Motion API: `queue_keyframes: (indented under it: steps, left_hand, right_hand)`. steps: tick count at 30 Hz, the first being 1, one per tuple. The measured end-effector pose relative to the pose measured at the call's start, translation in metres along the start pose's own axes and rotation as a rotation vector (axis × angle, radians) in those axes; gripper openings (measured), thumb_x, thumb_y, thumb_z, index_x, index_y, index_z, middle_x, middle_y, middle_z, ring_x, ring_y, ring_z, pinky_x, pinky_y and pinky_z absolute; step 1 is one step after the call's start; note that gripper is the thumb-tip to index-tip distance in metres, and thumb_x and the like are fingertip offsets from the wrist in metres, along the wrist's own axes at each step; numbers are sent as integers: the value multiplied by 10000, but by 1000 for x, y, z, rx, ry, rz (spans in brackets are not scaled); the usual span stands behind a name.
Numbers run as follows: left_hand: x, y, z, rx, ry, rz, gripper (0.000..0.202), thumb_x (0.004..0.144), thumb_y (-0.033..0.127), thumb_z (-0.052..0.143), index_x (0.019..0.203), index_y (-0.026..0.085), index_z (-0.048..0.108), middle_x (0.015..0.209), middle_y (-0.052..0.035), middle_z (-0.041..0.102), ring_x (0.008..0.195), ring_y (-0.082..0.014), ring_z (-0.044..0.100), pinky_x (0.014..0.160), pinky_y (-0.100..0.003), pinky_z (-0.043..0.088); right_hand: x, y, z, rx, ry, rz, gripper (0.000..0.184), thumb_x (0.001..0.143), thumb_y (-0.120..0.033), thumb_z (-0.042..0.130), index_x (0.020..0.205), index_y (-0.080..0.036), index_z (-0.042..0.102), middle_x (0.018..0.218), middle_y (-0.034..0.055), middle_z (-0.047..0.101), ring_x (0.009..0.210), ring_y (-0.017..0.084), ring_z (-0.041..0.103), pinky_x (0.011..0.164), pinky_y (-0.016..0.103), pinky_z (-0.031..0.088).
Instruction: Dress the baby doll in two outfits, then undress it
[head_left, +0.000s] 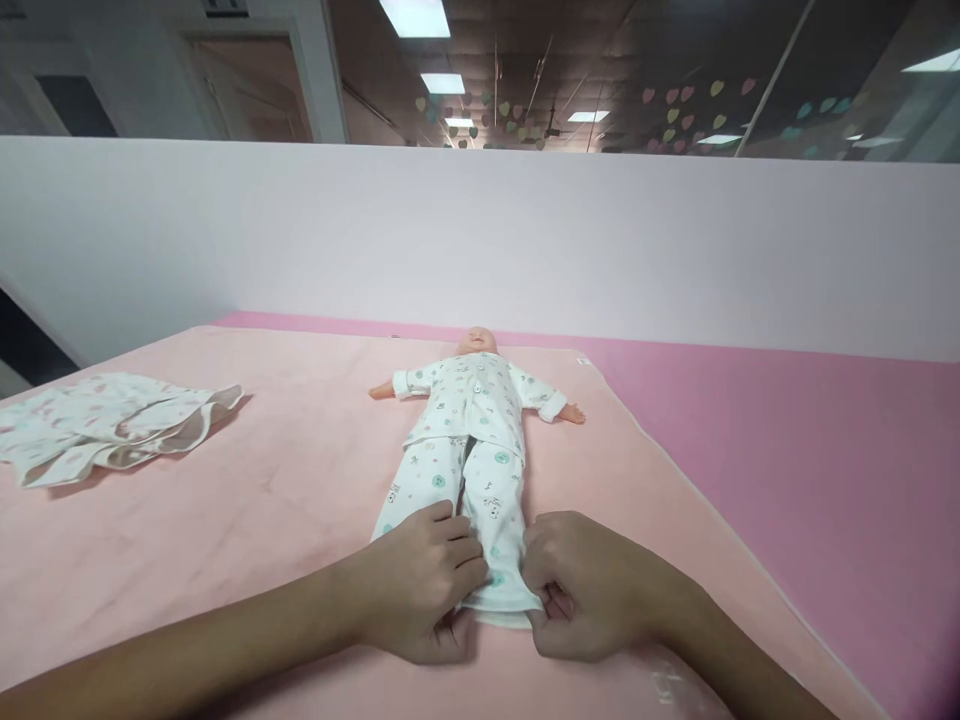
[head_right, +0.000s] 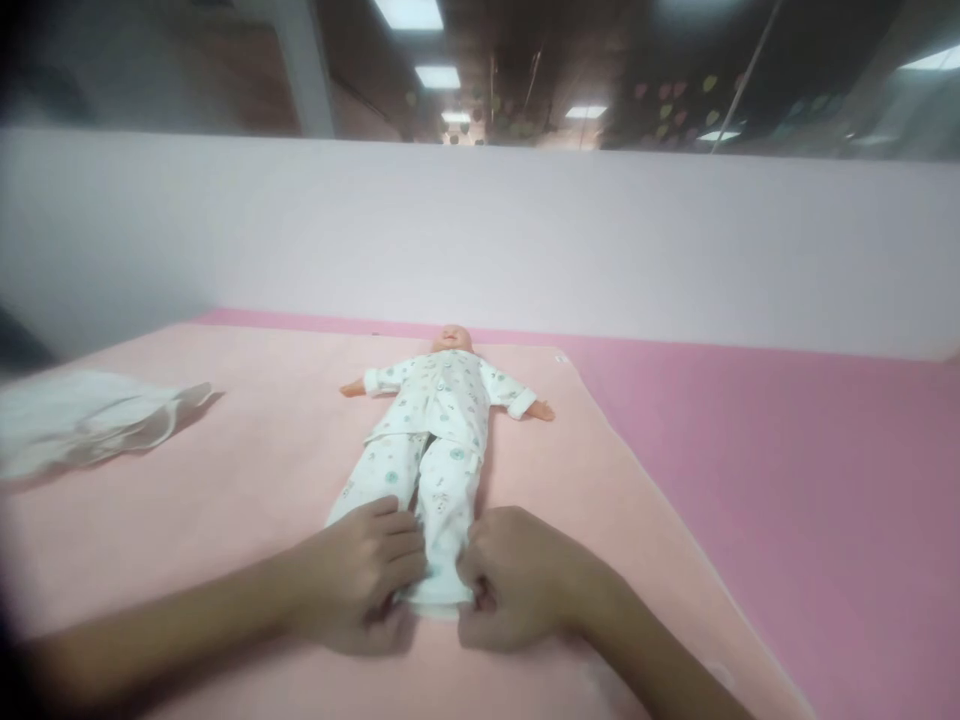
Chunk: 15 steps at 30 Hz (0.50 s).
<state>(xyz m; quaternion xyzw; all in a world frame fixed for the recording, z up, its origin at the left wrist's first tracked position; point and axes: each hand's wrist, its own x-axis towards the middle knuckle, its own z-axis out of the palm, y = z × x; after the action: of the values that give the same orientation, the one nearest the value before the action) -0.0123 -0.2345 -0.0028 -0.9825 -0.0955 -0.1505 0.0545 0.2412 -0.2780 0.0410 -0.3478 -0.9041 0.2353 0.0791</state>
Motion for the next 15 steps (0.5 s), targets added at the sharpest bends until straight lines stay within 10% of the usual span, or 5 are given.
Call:
queue_keyframes:
  steps: [5, 9, 15]
  left_hand:
    - [-7, 1, -9, -119, 46, 153, 209, 766, 337, 666, 734, 223, 493, 710, -39, 563, 674, -202, 469, 632, -401, 333]
    - [-11, -13, -21, -211, 80, 114, 255, 819, 382, 653, 710, 229, 480, 666, -32, 556, 653, -202, 480, 624, -401, 335]
    - [-23, -52, -44, -159, 69, -668, 461, 1020, 608, 464, 804, 212, 560, 727, -43, 643, 698, -215, 563, 700, -378, 405]
  right_hand:
    - [1, -13, 2, 260, -43, -150, 303, 685, -126, 661, 570, -211, 395, 543, -68, 473, 538, 105, 358, 621, 279, 359]
    - [3, -10, -5, 268, 41, -115, 466, 927, -405, 683, 612, -211, 400, 577, -45, 468, 589, 123, 426, 642, 297, 358]
    - [6, 10, -9, 17, 294, 473, 589, 1091, -633, 351, 692, -213, 456, 695, 10, 552, 650, 170, 500, 633, 329, 335]
